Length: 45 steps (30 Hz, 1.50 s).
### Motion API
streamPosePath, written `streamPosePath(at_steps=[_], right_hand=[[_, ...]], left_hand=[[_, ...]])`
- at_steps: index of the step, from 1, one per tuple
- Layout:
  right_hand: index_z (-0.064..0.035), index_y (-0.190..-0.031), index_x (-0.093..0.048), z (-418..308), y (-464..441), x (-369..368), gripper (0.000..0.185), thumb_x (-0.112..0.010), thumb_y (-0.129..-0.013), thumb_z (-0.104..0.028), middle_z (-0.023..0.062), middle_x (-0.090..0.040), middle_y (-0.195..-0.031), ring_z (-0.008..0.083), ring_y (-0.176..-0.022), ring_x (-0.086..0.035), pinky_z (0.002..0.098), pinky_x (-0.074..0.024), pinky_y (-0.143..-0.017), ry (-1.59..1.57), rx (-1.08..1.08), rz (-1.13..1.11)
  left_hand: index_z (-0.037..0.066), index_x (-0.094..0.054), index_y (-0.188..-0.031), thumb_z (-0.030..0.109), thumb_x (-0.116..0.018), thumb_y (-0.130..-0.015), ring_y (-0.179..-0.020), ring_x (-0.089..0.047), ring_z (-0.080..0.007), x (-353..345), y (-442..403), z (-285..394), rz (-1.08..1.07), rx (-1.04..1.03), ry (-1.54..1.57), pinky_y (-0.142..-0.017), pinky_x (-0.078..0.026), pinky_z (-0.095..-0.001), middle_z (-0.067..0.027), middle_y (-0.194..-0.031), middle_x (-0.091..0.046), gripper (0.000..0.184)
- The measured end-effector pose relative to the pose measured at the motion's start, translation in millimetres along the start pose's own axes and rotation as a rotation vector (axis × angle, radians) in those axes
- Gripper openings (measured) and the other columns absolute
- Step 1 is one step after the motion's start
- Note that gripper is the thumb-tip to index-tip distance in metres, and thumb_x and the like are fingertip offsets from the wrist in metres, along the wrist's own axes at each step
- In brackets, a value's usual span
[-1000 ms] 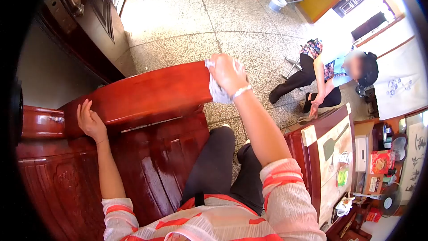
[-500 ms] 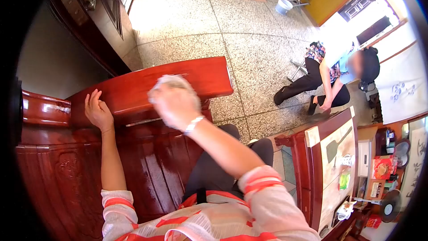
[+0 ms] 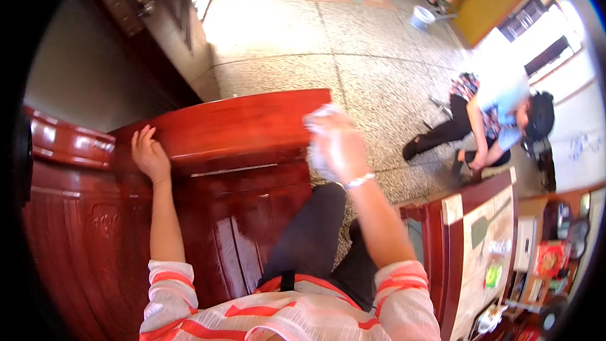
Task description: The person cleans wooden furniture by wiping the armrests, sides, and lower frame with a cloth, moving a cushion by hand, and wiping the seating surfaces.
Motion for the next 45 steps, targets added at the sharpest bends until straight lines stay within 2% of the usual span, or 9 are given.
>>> streamPosePath(at_steps=[1, 3, 4, 8, 12, 18, 36, 39, 45], right_hand=[[-0.0136, -0.095, -0.065, 22.2, -0.3, 6.8, 0.023, -0.057, -0.073, -0.012, 0.0094, -0.062, -0.092, 0.0283, -0.086, -0.058, 0.0356, -0.0471, -0.076, -0.047, 0.081, 0.029], [-0.0099, -0.093, -0.065, 106.2, 18.9, 5.1, 0.021, -0.058, -0.074, -0.018, 0.0135, -0.062, -0.094, 0.0317, -0.088, -0.057, 0.0363, -0.0460, -0.078, 0.263, -0.474, -0.438], [-0.0084, -0.093, -0.065, 154.2, 41.8, 2.7, 0.023, -0.061, -0.072, -0.018, 0.0137, -0.063, -0.092, 0.0279, -0.080, -0.061, 0.0343, -0.0474, -0.073, 0.278, -0.280, -0.339], [0.0062, -0.105, -0.055, 157.4, 34.7, 29.2, 0.038, -0.064, -0.075, -0.015, 0.0094, -0.062, -0.086, 0.0147, -0.071, -0.058, 0.0269, -0.0472, -0.065, -0.651, -0.794, -0.072], [0.0031, -0.107, -0.054, 59.4, -40.5, 24.6, 0.036, -0.059, -0.079, -0.019, 0.0117, -0.059, -0.095, 0.0182, -0.079, -0.059, 0.0299, -0.0469, -0.069, -0.869, -0.540, -0.093], [-0.0068, -0.106, -0.058, -12.2, -63.7, -36.2, 0.035, -0.060, -0.075, -0.024, 0.0201, -0.055, -0.098, 0.0353, -0.087, -0.056, 0.0403, -0.0448, -0.077, 0.182, -0.114, -0.204], [-0.0131, -0.099, -0.060, -309.5, -74.0, -190.0, 0.026, -0.058, -0.076, -0.025, 0.0144, -0.054, -0.101, 0.0287, -0.090, -0.058, 0.0395, -0.0497, -0.072, -0.083, 0.563, -0.331], [-0.0117, -0.098, -0.059, -312.3, -63.8, -203.1, 0.027, -0.060, -0.073, -0.020, 0.0142, -0.050, -0.109, 0.0287, -0.100, -0.053, 0.0396, -0.0488, -0.078, 0.026, 0.359, -0.676], [-0.0122, -0.097, -0.060, -218.7, -43.8, -134.7, 0.025, -0.060, -0.073, -0.016, 0.0096, -0.049, -0.119, 0.0283, -0.096, -0.056, 0.0395, -0.0493, -0.076, -0.093, 0.384, -0.354]], left_hand=[[0.010, -0.060, -0.095, 0.005, -0.047, -0.073, -0.109, -0.047, -0.0290, 1.0, -0.5, 0.9, 0.015, 0.006, 0.000, -0.090, -0.035, -0.0403, -0.0038, -0.107, -0.059, 0.025], [0.010, -0.060, -0.094, 0.005, -0.047, -0.073, -0.109, -0.047, -0.0280, 2.5, -0.1, 1.0, 0.041, 0.024, -0.001, -0.090, -0.034, -0.0410, -0.0033, -0.106, -0.059, 0.025], [0.010, -0.060, -0.093, 0.004, -0.047, -0.073, -0.109, -0.048, -0.0276, 2.9, -0.8, 1.4, 0.057, 0.035, -0.002, -0.090, -0.034, -0.0414, -0.0030, -0.106, -0.059, 0.025], [0.009, -0.060, -0.093, 0.005, -0.047, -0.073, -0.107, -0.048, -0.0280, 6.9, -1.5, 4.7, 0.085, 0.087, 0.029, -0.088, -0.034, -0.0422, -0.0030, -0.105, -0.059, 0.024], [0.004, -0.057, -0.099, 0.005, -0.041, -0.082, -0.111, -0.046, -0.0283, 15.4, 0.1, -9.7, 0.098, 0.120, 0.224, -0.095, -0.033, -0.0384, -0.0076, -0.112, -0.056, 0.024], [0.001, -0.056, -0.103, 0.008, -0.040, -0.084, -0.108, -0.047, -0.0302, 42.9, -4.6, -93.0, 0.292, 0.202, 0.248, -0.096, -0.034, -0.0397, -0.0129, -0.112, -0.054, 0.025], [0.001, -0.052, -0.110, 0.012, -0.044, -0.082, -0.104, -0.049, -0.0316, 25.1, -8.6, -99.6, 0.159, 0.166, 0.110, -0.093, -0.036, -0.0403, -0.0125, -0.110, -0.055, 0.031], [0.001, -0.051, -0.110, 0.011, -0.044, -0.081, -0.104, -0.049, -0.0324, 24.6, -9.4, -98.9, 0.132, 0.168, 0.106, -0.093, -0.036, -0.0402, -0.0130, -0.111, -0.054, 0.031], [0.002, -0.049, -0.112, 0.010, -0.043, -0.083, -0.107, -0.046, -0.0325, 26.7, -8.1, -97.4, 0.110, 0.171, 0.070, -0.094, -0.035, -0.0397, -0.0132, -0.112, -0.053, 0.031]])
Point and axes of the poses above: each hand's wrist, its own y-axis away from the middle knuckle, its own x-axis out of the back of the hand, z = x × y, the point moved 6 cm from there along -y, towards the middle knuckle
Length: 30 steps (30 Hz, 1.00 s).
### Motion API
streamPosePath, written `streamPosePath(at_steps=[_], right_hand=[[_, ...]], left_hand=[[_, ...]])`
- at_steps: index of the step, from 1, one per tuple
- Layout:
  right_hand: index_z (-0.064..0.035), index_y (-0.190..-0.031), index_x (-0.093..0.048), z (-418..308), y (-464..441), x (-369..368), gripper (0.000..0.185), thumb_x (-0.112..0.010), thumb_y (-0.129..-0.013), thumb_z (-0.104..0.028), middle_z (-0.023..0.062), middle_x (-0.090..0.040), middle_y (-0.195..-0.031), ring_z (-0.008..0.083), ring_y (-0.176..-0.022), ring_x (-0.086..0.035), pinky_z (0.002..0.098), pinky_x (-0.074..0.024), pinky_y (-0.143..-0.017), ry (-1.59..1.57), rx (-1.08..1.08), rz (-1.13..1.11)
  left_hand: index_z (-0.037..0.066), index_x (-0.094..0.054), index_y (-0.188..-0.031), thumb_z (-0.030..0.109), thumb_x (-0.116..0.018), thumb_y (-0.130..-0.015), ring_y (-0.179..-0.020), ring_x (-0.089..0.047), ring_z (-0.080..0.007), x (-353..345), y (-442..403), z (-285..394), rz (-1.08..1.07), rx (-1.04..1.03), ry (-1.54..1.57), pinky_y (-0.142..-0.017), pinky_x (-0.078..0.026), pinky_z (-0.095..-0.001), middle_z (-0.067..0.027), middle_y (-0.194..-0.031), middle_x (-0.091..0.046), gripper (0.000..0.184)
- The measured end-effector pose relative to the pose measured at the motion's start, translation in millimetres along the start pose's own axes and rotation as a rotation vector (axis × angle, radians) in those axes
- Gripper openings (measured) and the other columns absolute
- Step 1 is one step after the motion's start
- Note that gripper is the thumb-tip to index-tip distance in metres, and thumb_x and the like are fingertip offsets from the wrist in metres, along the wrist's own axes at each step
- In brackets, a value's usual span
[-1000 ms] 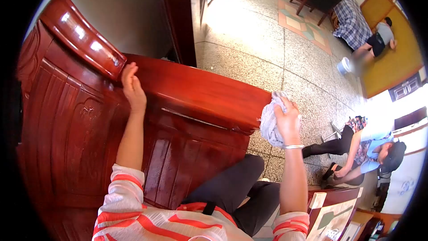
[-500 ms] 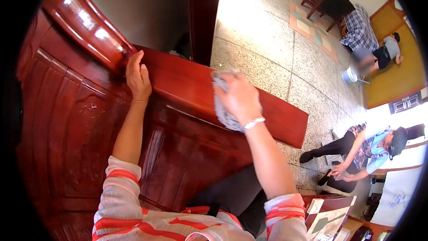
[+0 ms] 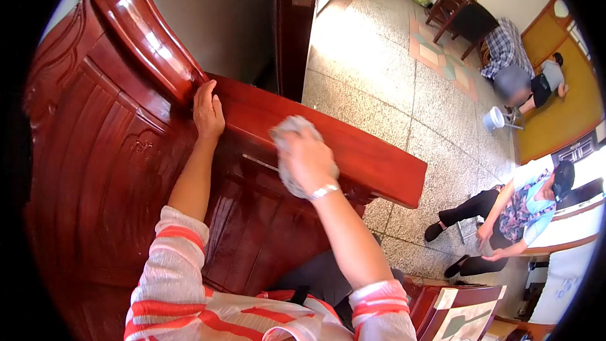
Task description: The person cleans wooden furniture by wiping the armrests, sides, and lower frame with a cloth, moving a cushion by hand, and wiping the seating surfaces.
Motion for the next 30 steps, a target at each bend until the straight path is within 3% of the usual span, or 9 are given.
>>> streamPosePath(at_steps=[5, 9, 11, 12, 14, 17, 21, 27, 30], right_hand=[[-0.0202, -0.102, -0.062, 112.4, 101.3, 76.7, 0.035, -0.066, -0.068, -0.014, 0.0093, -0.052, -0.118, 0.0286, -0.096, -0.058, 0.0338, -0.0475, -0.082, 0.099, -0.394, 0.142], [-0.0024, -0.095, -0.060, 205.4, 187.3, 125.9, 0.025, -0.060, -0.072, -0.012, 0.0193, -0.060, -0.093, 0.0313, -0.089, -0.058, 0.0357, -0.0447, -0.079, 0.133, -0.452, 0.375], [0.0011, -0.086, -0.061, 290.6, 257.2, 108.9, 0.028, -0.059, -0.071, -0.023, 0.0209, -0.061, -0.078, 0.0372, -0.072, -0.057, 0.0413, -0.0452, -0.067, 0.277, -0.823, -0.088], [0.0010, -0.082, -0.061, 325.9, 301.9, 98.5, 0.024, -0.058, -0.074, -0.022, 0.0145, -0.062, -0.070, 0.0320, -0.064, -0.058, 0.0409, -0.0446, -0.061, 0.367, -0.713, -0.157], [-0.0005, -0.082, -0.060, 347.8, 367.3, 89.0, 0.022, -0.057, -0.079, -0.022, 0.0077, -0.061, -0.072, 0.0229, -0.066, -0.059, 0.0365, -0.0460, -0.060, -0.604, -1.063, 0.332], [-0.0017, -0.089, -0.058, 284.6, 359.8, 93.5, 0.021, -0.055, -0.082, -0.021, 0.0047, -0.059, -0.081, 0.0168, -0.073, -0.058, 0.0331, -0.0470, -0.064, -1.054, -1.075, 0.659], [-0.0009, -0.102, -0.055, 177.6, 282.7, 84.2, 0.029, -0.051, -0.085, -0.024, 0.0082, -0.058, -0.096, 0.0181, -0.085, -0.057, 0.0327, -0.0460, -0.077, -1.069, -0.914, 0.434], [0.0012, -0.125, -0.038, 89.9, 226.7, 52.3, 0.047, -0.038, -0.092, -0.031, 0.0103, -0.046, -0.123, 0.0188, -0.107, -0.047, 0.0337, -0.0360, -0.092, -1.569, -0.615, 0.270], [-0.0062, -0.136, -0.025, 77.7, 226.7, 44.0, 0.051, -0.039, -0.091, -0.026, 0.0118, -0.037, -0.131, 0.0194, -0.112, -0.042, 0.0362, -0.0373, -0.090, -1.291, -0.560, 0.062]], left_hand=[[0.003, -0.048, -0.113, 0.010, -0.045, -0.082, -0.113, -0.040, -0.0341, 0.3, 8.6, 3.1, 0.018, 0.026, -0.050, -0.097, -0.031, -0.0428, -0.0139, -0.120, -0.047, 0.031], [0.003, -0.048, -0.112, 0.008, -0.046, -0.081, -0.116, -0.035, -0.0382, 17.0, 46.8, 68.6, 0.017, -0.039, 0.069, -0.099, -0.025, -0.0485, -0.0170, -0.123, -0.042, 0.031], [0.003, -0.048, -0.112, 0.006, -0.050, -0.077, -0.116, -0.035, -0.0403, 15.4, 89.6, 112.4, -0.069, -0.021, 0.229, -0.099, -0.024, -0.0504, -0.0193, -0.121, -0.042, 0.034], [0.002, -0.049, -0.109, 0.004, -0.053, -0.072, -0.115, -0.036, -0.0401, 17.9, 110.5, 137.4, -0.119, -0.046, 0.376, -0.099, -0.025, -0.0497, -0.0205, -0.119, -0.043, 0.037], [0.002, -0.051, -0.105, 0.000, -0.054, -0.071, -0.112, -0.041, -0.0375, 22.7, 146.1, 190.9, -0.269, 0.084, 0.542, -0.098, -0.029, -0.0454, -0.0183, -0.114, -0.048, 0.034], [0.004, -0.050, -0.112, 0.013, -0.062, -0.073, -0.117, -0.038, -0.0357, 6.2, 208.2, 271.5, -0.630, 0.170, 0.904, -0.101, -0.027, -0.0411, -0.0187, -0.122, -0.044, 0.042], [0.007, -0.033, -0.132, 0.030, -0.067, -0.074, -0.129, -0.023, -0.0316, 9.5, 224.0, 359.6, -0.916, 0.288, 1.225, -0.104, -0.021, -0.0403, -0.0214, -0.135, -0.029, 0.070], [0.001, -0.053, -0.112, 0.001, -0.064, -0.076, -0.104, -0.048, -0.0117, -16.1, 201.5, 313.7, -0.703, 0.921, 1.546, -0.089, -0.041, -0.0286, -0.0073, -0.112, -0.054, 0.038], [0.000, -0.060, -0.095, 0.001, -0.067, -0.062, -0.093, -0.057, -0.0245, 17.3, 101.1, 213.2, -0.214, 0.511, 0.953, -0.083, -0.044, -0.0338, -0.0144, -0.098, -0.058, 0.034]])
Point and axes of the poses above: each hand's wrist, its own y-axis away from the middle knuckle, its own x-axis out of the back of the hand, z = x × y, the point moved 6 cm from there along -y, towards the middle knuckle
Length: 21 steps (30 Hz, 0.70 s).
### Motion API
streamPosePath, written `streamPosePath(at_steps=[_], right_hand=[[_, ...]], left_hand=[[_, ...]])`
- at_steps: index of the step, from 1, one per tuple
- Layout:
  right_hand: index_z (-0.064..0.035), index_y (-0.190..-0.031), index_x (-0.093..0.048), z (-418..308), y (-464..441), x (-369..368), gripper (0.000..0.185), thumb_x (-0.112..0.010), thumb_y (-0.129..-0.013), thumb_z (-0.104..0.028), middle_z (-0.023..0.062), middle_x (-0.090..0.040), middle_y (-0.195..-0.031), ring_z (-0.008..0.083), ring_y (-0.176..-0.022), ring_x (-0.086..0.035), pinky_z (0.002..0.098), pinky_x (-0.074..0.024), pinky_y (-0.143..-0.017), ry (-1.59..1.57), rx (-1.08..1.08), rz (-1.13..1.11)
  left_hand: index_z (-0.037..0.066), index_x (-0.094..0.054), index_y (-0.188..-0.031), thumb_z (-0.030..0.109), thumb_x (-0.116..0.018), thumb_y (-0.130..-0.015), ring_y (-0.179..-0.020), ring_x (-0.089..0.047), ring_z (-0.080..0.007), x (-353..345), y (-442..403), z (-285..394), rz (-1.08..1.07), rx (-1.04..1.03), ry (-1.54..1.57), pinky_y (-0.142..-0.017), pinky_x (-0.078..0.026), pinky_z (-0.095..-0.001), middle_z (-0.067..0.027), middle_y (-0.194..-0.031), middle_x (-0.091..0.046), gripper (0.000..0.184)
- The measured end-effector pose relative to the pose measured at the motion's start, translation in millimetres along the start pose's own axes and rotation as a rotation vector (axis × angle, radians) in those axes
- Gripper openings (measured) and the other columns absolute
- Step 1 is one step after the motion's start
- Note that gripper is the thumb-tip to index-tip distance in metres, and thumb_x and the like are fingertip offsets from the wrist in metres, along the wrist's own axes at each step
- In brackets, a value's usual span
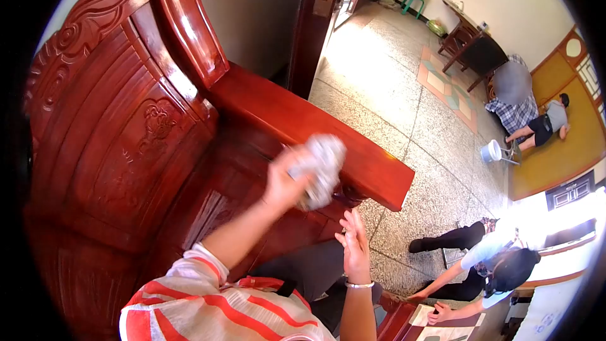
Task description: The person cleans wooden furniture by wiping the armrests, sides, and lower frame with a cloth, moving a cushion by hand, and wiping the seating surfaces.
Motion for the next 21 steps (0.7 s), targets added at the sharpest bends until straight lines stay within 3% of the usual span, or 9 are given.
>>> streamPosePath(at_steps=[2, 5, 7, 8, 11, 13, 15, 21], right_hand=[[-0.0072, -0.135, -0.029, 17.1, 4.5, 8.8, 0.051, -0.045, -0.087, -0.016, 0.0114, -0.038, -0.130, 0.0203, -0.109, -0.044, 0.0342, -0.0422, -0.083, -0.040, -0.077, 0.051], [-0.0072, -0.134, -0.031, 43.3, 10.8, 23.9, 0.050, -0.044, -0.086, -0.014, 0.0112, -0.040, -0.128, 0.0207, -0.107, -0.046, 0.0351, -0.0426, -0.082, -0.006, -0.199, 0.134], [-0.0068, -0.132, -0.033, 58.9, 8.6, 28.2, 0.049, -0.047, -0.085, -0.011, 0.0108, -0.043, -0.125, 0.0193, -0.103, -0.049, 0.0326, -0.0450, -0.078, -0.040, -0.242, 0.152], [-0.0069, -0.131, -0.035, 65.2, 7.4, 29.3, 0.049, -0.048, -0.084, -0.009, 0.0103, -0.044, -0.125, 0.0183, -0.102, -0.050, 0.0310, -0.0458, -0.077, -0.067, -0.259, 0.158], [-0.0062, -0.129, -0.038, 74.3, 5.0, 25.4, 0.048, -0.051, -0.083, -0.006, 0.0095, -0.046, -0.122, 0.0172, -0.100, -0.051, 0.0290, -0.0470, -0.075, -0.090, -0.305, 0.187], [-0.0055, -0.129, -0.038, 76.4, 1.9, 26.3, 0.047, -0.051, -0.083, -0.007, 0.0094, -0.047, -0.121, 0.0171, -0.099, -0.051, 0.0288, -0.0473, -0.075, -0.069, -0.312, 0.190], [-0.0046, -0.128, -0.039, 75.6, 0.6, 31.2, 0.046, -0.051, -0.083, -0.007, 0.0094, -0.048, -0.119, 0.0172, -0.098, -0.052, 0.0293, -0.0477, -0.075, -0.052, -0.300, 0.203], [-0.0033, -0.124, -0.042, 84.5, 22.1, 58.4, 0.043, -0.052, -0.083, -0.006, 0.0105, -0.052, -0.115, 0.0178, -0.094, -0.055, 0.0283, -0.0498, -0.071, -0.081, -0.302, 0.280]], left_hand=[[0.001, -0.061, -0.090, 0.000, -0.068, -0.059, -0.090, -0.057, -0.0317, 57.0, -57.6, 27.1, 0.189, -0.226, -0.330, -0.080, -0.046, -0.0374, -0.0162, -0.097, -0.058, 0.032], [0.006, -0.060, -0.094, 0.013, -0.071, -0.062, -0.092, -0.054, -0.0319, 83.9, -107.7, 19.4, 0.160, -0.387, -0.843, -0.081, -0.044, -0.0410, -0.0111, -0.100, -0.058, 0.035], [0.009, -0.059, -0.097, 0.025, -0.070, -0.065, -0.097, -0.051, -0.0297, 73.3, -117.8, -14.6, -0.014, -0.199, -1.092, -0.082, -0.043, -0.0421, -0.0075, -0.105, -0.056, 0.038], [0.013, -0.059, -0.098, 0.030, -0.067, -0.067, -0.100, -0.049, -0.0293, 73.4, -124.5, -26.5, -0.079, -0.150, -1.119, -0.085, -0.041, -0.0424, -0.0061, -0.109, -0.054, 0.036], [0.016, -0.060, -0.096, 0.024, -0.069, -0.066, -0.098, -0.049, -0.0272, 78.7, -147.7, -35.8, -0.091, -0.159, -1.170, -0.083, -0.042, -0.0391, -0.0044, -0.104, -0.056, 0.032], [0.013, -0.061, -0.095, 0.024, -0.066, -0.067, -0.109, -0.043, -0.0242, 88.3, -169.4, -41.5, -0.056, -0.224, -1.288, -0.087, -0.037, -0.0419, -0.0039, -0.108, -0.056, 0.030], [0.012, -0.062, -0.097, 0.023, -0.066, -0.068, -0.112, -0.041, -0.0234, 103.7, -196.2, -47.2, -0.091, -0.116, -1.391, -0.089, -0.036, -0.0417, -0.0055, -0.107, -0.057, 0.031], [0.010, -0.059, -0.100, 0.022, -0.063, -0.072, -0.098, -0.053, -0.0303, 131.2, -203.6, -69.9, -0.034, -0.035, -1.360, -0.082, -0.045, -0.0382, -0.0115, -0.102, -0.059, 0.031]])
Point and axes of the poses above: each hand's wrist, its own y-axis away from the middle knuckle, its own x-axis out of the back of the hand, z = x × y, the point moved 6 cm from there along -y, towards the middle knuckle
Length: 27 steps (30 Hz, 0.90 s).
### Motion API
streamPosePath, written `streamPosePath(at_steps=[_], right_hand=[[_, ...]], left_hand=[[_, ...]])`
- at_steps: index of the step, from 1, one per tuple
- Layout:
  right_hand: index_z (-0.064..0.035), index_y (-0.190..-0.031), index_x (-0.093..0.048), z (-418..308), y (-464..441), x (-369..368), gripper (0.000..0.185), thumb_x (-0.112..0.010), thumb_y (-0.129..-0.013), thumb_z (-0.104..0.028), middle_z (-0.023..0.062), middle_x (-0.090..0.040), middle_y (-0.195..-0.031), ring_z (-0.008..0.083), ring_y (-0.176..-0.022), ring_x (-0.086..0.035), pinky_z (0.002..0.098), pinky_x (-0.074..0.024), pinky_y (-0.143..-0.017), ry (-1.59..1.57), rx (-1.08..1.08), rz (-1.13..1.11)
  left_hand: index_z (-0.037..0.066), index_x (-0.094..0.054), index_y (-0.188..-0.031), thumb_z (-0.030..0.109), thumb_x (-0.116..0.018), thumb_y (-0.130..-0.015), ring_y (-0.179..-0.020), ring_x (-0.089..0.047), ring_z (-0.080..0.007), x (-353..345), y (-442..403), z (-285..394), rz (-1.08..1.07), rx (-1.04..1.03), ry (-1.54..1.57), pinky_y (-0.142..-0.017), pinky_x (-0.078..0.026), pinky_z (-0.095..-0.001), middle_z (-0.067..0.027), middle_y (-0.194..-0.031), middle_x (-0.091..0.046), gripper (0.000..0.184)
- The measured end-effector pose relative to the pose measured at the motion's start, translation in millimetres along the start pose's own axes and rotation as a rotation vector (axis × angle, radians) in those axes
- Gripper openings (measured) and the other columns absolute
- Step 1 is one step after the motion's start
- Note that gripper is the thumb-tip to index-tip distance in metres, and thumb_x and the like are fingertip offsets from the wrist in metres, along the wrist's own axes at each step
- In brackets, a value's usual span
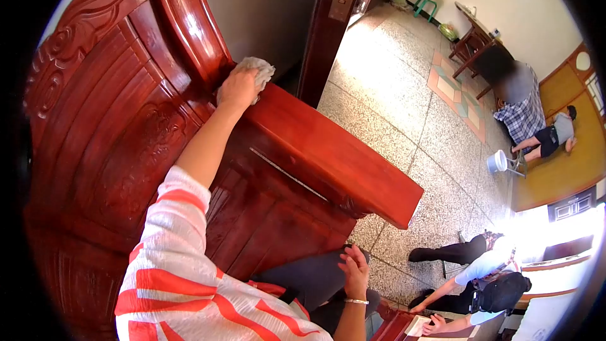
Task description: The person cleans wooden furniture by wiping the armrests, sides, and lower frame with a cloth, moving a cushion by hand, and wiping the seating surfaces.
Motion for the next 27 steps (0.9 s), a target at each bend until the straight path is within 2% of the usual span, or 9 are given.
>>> streamPosePath(at_steps=[6, 8, 9, 10, 12, 17, 18, 23, 27], right_hand=[[-0.0044, -0.119, -0.047, 25.1, 7.5, 26.1, 0.035, -0.051, -0.084, -0.006, 0.0106, -0.056, -0.106, 0.0184, -0.087, -0.058, 0.0290, -0.0526, -0.064, -0.123, -0.048, 0.098], [-0.0045, -0.118, -0.048, 35.9, 6.8, 30.9, 0.035, -0.052, -0.084, -0.007, 0.0105, -0.057, -0.106, 0.0187, -0.087, -0.058, 0.0293, -0.0523, -0.064, -0.177, -0.056, 0.091], [-0.0046, -0.118, -0.048, 39.8, 7.5, 32.2, 0.034, -0.053, -0.084, -0.008, 0.0105, -0.057, -0.105, 0.0189, -0.086, -0.058, 0.0295, -0.0522, -0.063, -0.176, -0.061, 0.077], [-0.0048, -0.118, -0.048, 42.6, 6.1, 32.0, 0.034, -0.053, -0.084, -0.009, 0.0105, -0.057, -0.105, 0.0191, -0.086, -0.058, 0.0297, -0.0521, -0.063, -0.180, -0.059, 0.068], [-0.0051, -0.118, -0.048, 45.5, 11.5, 39.5, 0.034, -0.053, -0.084, -0.010, 0.0105, -0.058, -0.104, 0.0194, -0.085, -0.059, 0.0301, -0.0519, -0.063, -0.193, -0.061, 0.088], [-0.0054, -0.116, -0.048, 37.9, 5.5, 46.4, 0.032, -0.052, -0.084, -0.008, 0.0114, -0.059, -0.102, 0.0198, -0.082, -0.060, 0.0303, -0.0525, -0.062, -0.242, -0.050, 0.127], [-0.0053, -0.116, -0.048, 37.8, 4.7, 46.2, 0.032, -0.052, -0.084, -0.007, 0.0115, -0.059, -0.102, 0.0198, -0.082, -0.060, 0.0302, -0.0527, -0.062, -0.253, -0.043, 0.138], [-0.0049, -0.116, -0.048, 44.7, 4.2, 33.7, 0.032, -0.051, -0.085, -0.008, 0.0116, -0.059, -0.103, 0.0193, -0.082, -0.061, 0.0294, -0.0529, -0.061, -0.268, -0.070, 0.144], [-0.0050, -0.117, -0.047, 54.4, -0.2, 28.5, 0.032, -0.051, -0.085, -0.008, 0.0114, -0.059, -0.103, 0.0186, -0.082, -0.061, 0.0283, -0.0523, -0.062, -0.244, -0.115, 0.133]], left_hand=[[0.009, -0.059, -0.093, 0.021, -0.066, -0.068, -0.083, -0.058, -0.0328, 55.8, 87.0, -24.0, 0.052, 0.029, 0.018, -0.074, -0.048, -0.0406, -0.0143, -0.088, -0.061, 0.029], [0.007, -0.061, -0.091, 0.020, -0.070, -0.064, -0.083, -0.059, -0.0331, 38.2, 124.5, -53.7, -0.269, 0.227, 0.039, -0.075, -0.047, -0.0414, -0.0151, -0.085, -0.062, 0.032], [0.006, -0.062, -0.092, 0.019, -0.070, -0.063, -0.083, -0.060, -0.0321, 31.5, 149.8, -72.5, -0.267, 0.254, 0.119, -0.075, -0.047, -0.0404, -0.0156, -0.086, -0.063, 0.032], [0.006, -0.062, -0.093, 0.018, -0.070, -0.063, -0.083, -0.060, -0.0312, 25.4, 163.4, -90.0, -0.262, 0.270, 0.204, -0.075, -0.048, -0.0393, -0.0161, -0.086, -0.063, 0.033], [0.004, -0.063, -0.093, 0.019, -0.070, -0.065, -0.082, -0.062, -0.0298, 36.0, 172.5, -107.0, 0.049, 0.288, 0.597, -0.074, -0.048, -0.0365, -0.0181, -0.086, -0.063, 0.034], [0.000, -0.061, -0.093, 0.027, -0.066, -0.071, -0.078, -0.060, -0.0348, 97.0, 98.0, -64.2, 0.146, 0.222, 0.474, -0.070, -0.047, -0.0386, -0.0191, -0.080, -0.062, 0.036], [0.001, -0.060, -0.095, 0.030, -0.066, -0.071, -0.084, -0.059, -0.0331, 92.3, 81.3, -49.4, 0.005, 0.222, 0.317, -0.072, -0.047, -0.0393, -0.0169, -0.090, -0.062, 0.038], [0.007, -0.061, -0.098, 0.023, -0.066, -0.070, -0.097, -0.053, -0.0291, 35.4, 33.2, -13.7, -0.032, 0.022, 0.061, -0.081, -0.045, -0.0361, -0.0107, -0.106, -0.056, 0.033], [0.006, -0.061, -0.096, 0.018, -0.063, -0.071, -0.094, -0.054, -0.0294, 20.9, -4.7, -18.3, -0.018, -0.007, 0.065, -0.080, -0.045, -0.0370, -0.0109, -0.098, -0.060, 0.027]])
Point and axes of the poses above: each hand's wrist, its own y-axis away from the middle knuckle, its own x-axis out of the back of the hand, z = x × y, the point moved 6 cm from there along -y, towards the middle knuckle
